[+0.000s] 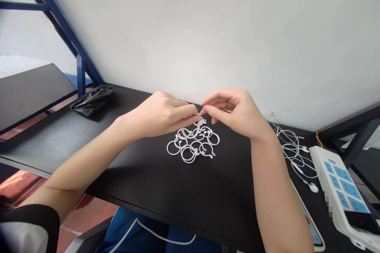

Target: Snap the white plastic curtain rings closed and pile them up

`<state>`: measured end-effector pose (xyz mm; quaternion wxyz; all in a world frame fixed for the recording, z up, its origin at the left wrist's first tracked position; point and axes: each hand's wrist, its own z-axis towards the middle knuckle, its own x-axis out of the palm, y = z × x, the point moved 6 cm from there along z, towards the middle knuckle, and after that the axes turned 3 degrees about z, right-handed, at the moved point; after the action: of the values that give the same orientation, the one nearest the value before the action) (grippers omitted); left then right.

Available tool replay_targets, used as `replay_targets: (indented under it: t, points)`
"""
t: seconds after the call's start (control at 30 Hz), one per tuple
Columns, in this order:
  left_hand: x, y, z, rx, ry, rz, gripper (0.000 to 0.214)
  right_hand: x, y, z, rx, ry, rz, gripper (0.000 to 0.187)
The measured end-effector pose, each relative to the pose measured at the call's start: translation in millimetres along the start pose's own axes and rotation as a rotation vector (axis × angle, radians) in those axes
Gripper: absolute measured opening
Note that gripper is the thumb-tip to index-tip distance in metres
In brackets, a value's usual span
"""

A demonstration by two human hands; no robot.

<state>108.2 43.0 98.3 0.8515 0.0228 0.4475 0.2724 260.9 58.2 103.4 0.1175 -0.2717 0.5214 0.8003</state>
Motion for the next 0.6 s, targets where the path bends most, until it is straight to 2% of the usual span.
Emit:
replay_targets:
  t: [0.27,0.4,0.6]
  points:
    - [1.5,1.3,2.7,-0.051,0.084,-0.046,0.041,1.8,8.4,-2.7,-0.017,0.114,0.044,0.01]
    - [1.7,1.8,2.6,-0.085,0.125,-0.083,0.04,1.2,6.2,-3.7,0.015,0.17,0.042,0.016]
    - [2.6,2.3,2.9,-0.109,0.175,-0.126,0.04,4.6,0.1,-5.3,0.092,0.242,0.123,0.013]
